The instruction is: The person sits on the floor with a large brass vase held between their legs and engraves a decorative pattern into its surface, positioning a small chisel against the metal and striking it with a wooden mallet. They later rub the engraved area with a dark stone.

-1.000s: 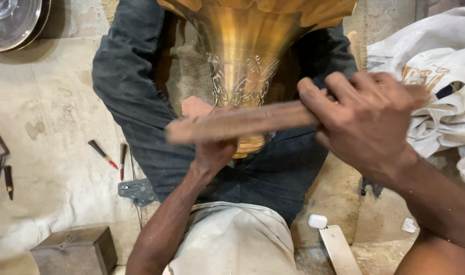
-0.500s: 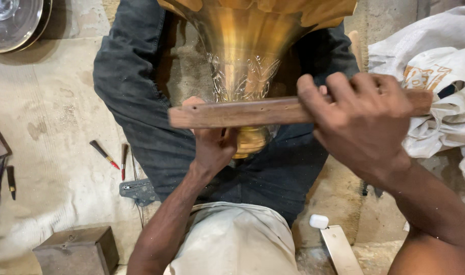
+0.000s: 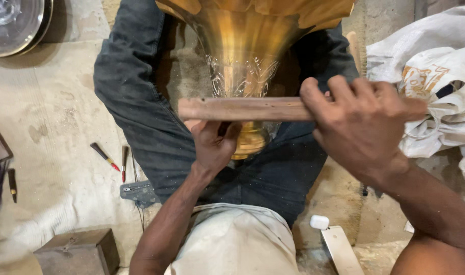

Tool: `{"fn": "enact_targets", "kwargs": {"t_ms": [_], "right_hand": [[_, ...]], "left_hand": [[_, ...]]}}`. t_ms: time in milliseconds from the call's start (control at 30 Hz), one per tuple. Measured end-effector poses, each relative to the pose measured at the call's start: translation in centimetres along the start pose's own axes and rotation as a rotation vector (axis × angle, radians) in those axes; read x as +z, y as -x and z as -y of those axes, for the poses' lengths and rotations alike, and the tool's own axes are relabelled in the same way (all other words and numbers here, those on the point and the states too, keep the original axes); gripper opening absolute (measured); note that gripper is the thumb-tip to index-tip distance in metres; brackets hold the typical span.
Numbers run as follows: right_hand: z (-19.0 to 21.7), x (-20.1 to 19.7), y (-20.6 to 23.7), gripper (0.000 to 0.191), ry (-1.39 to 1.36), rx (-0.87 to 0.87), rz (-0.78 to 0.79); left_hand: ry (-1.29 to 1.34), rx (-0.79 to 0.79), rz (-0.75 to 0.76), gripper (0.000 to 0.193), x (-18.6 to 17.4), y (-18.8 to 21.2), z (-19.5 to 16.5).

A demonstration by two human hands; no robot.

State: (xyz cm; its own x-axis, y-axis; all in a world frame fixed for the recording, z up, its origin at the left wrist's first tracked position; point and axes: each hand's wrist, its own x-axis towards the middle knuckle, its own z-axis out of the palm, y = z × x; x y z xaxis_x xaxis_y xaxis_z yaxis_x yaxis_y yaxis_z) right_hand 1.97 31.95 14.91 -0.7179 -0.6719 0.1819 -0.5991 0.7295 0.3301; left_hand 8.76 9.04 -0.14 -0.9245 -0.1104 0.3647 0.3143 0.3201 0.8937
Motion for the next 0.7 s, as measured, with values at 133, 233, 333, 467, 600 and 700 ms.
{"fn": "enact_targets", "kwargs": {"t_ms": [133, 233, 333, 467, 600, 700], "right_hand": [[-0.5, 0.0, -0.1, 0.041, -0.114, 0.044, -0.027], [-1.0, 0.5, -0.3, 0.037, -0.064, 0.038, -0.121], [-1.4, 1.1, -0.6, 0.038, -0.362, 0.071, -0.117], [-1.2, 1.4, -0.9, 0.039, -0.846, 0.072, -0.105], [-0.7, 1.5, -1.2, 0.032, -0.247, -0.018, -0.115], [-0.5, 1.3, -1.2, 0.031, -0.388, 0.009, -0.052]], "left_hand": [[0.245, -0.17, 0.01, 0.016, 0.0, -0.4, 0.3], [-0.019, -0.14, 0.112, 0.021, -0.2, -0.1, 0.9], [0.043, 0.018, 0.114, 0.02, 0.0, 0.5, 1.6], [-0.192, -0.03, 0.17, 0.02, 0.2, 1.2, 2.2], [-0.14, -0.085, 0.149, 0.02, 0.1, 1.2, 2.4], [-0.023, -0.138, 0.139, 0.019, 0.2, 1.0, 2.1]]}}
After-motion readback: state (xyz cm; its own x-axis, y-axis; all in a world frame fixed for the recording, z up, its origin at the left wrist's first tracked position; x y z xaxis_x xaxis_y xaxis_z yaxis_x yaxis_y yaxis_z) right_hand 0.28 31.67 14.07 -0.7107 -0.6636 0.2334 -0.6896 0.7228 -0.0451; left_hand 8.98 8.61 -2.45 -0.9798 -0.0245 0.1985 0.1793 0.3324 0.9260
